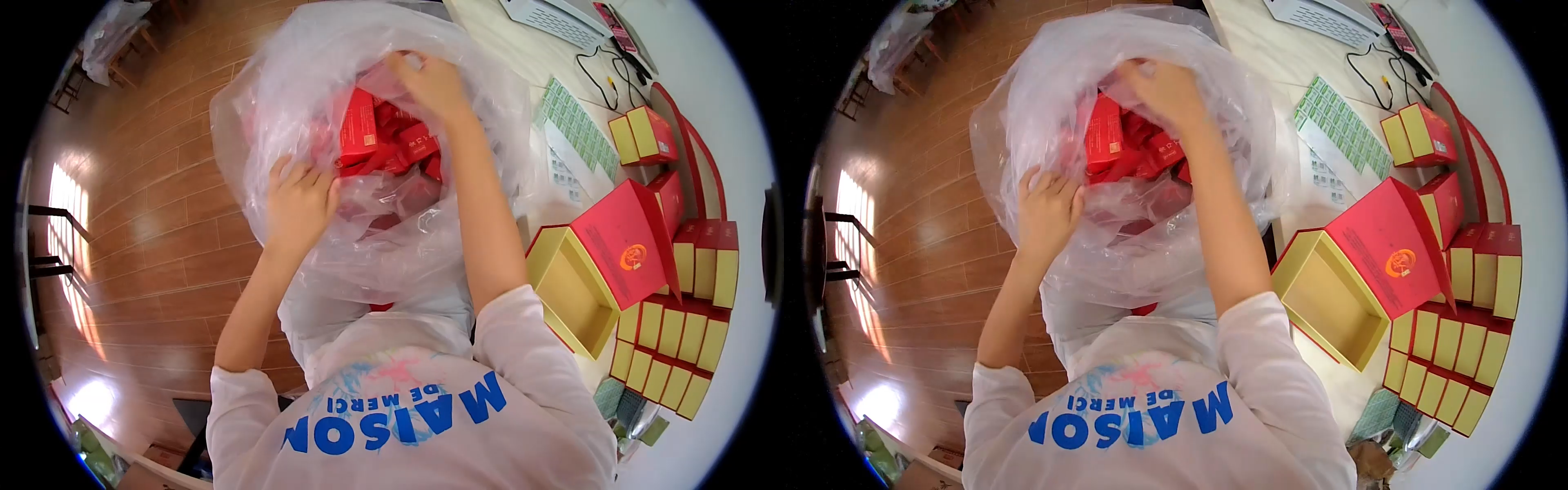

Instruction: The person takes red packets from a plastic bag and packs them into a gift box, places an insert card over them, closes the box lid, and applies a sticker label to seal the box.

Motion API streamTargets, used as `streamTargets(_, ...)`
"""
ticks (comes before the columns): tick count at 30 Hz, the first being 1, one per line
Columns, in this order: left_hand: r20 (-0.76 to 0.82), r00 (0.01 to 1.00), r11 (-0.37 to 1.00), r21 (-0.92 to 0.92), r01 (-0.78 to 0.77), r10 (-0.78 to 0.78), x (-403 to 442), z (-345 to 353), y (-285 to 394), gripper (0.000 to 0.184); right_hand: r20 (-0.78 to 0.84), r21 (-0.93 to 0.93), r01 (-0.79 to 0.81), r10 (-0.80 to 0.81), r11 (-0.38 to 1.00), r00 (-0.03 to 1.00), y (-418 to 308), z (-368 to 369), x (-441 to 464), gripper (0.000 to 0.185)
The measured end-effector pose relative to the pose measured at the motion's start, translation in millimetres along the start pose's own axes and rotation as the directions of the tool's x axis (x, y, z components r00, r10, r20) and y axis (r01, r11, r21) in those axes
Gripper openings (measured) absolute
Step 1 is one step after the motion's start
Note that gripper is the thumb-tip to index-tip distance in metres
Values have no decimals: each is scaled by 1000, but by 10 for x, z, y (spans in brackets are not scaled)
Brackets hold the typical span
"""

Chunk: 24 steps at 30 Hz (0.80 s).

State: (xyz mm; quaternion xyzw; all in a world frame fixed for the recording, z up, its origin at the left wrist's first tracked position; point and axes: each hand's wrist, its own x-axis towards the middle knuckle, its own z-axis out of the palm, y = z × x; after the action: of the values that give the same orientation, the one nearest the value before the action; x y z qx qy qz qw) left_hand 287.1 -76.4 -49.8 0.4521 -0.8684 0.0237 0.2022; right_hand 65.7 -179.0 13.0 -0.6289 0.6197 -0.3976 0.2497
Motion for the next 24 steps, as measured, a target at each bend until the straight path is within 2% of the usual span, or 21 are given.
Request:
streamTargets(1,108,988,994,25,104,-106,-108,59,-48,12,-8,10,-3,3,1000,1000,158,0,165,40)
streamTargets(3,77,995,996,69,64,-69,-329,267,-83,12,56,14,-138,137,990,989,563,98,446,43)
streamTargets(4,41,998,994,107,34,-39,-381,319,-112,11,55,26,-134,132,991,990,669,211,498,43)
streamTargets(5,39,998,992,118,35,-40,-370,323,-118,11,-8,28,4,-4,1000,1000,745,348,548,40)
streamTargets(7,-60,998,998,57,37,-34,-330,321,-57,9,-65,28,149,-147,988,987,597,410,539,37)
streamTargets(9,-64,995,997,11,77,-76,-269,252,-5,8,169,-402,255,-203,879,965,419,337,372,35)
streamTargets(11,-61,990,991,-48,128,-131,-256,252,62,7,-128,-299,245,-293,922,947,84,280,-198,30)
streamTargets(13,-115,982,986,-90,138,-147,-257,265,76,6,-178,-23,346,-344,938,922,-179,199,-818,29)
streamTargets(15,-114,980,982,-107,153,-165,-241,216,99,6,-70,-72,448,-452,891,889,-254,227,-1209,29)
streamTargets(16,-111,981,981,-128,147,-162,-261,196,107,6,-65,-62,440,-444,896,894,-184,267,-1276,29)
streamTargets(18,-129,976,973,-175,152,-176,-283,206,105,6,35,-247,407,-412,879,911,93,342,-1435,29)
streamTargets(20,-163,969,963,-226,149,-188,-274,192,132,6,4,-233,355,-364,906,932,361,314,-1504,26)
streamTargets(22,-187,930,852,-486,194,-318,-321,127,175,13,-15,-211,314,-325,926,946,352,260,-1518,23)
streamTargets(23,-185,928,851,-486,200,-324,-367,130,220,13,-94,13,106,-104,994,990,300,222,-1599,21)
streamTargets(24,-137,860,618,-750,234,-492,-397,149,286,23,-121,246,-101,134,964,984,248,192,-1666,20)
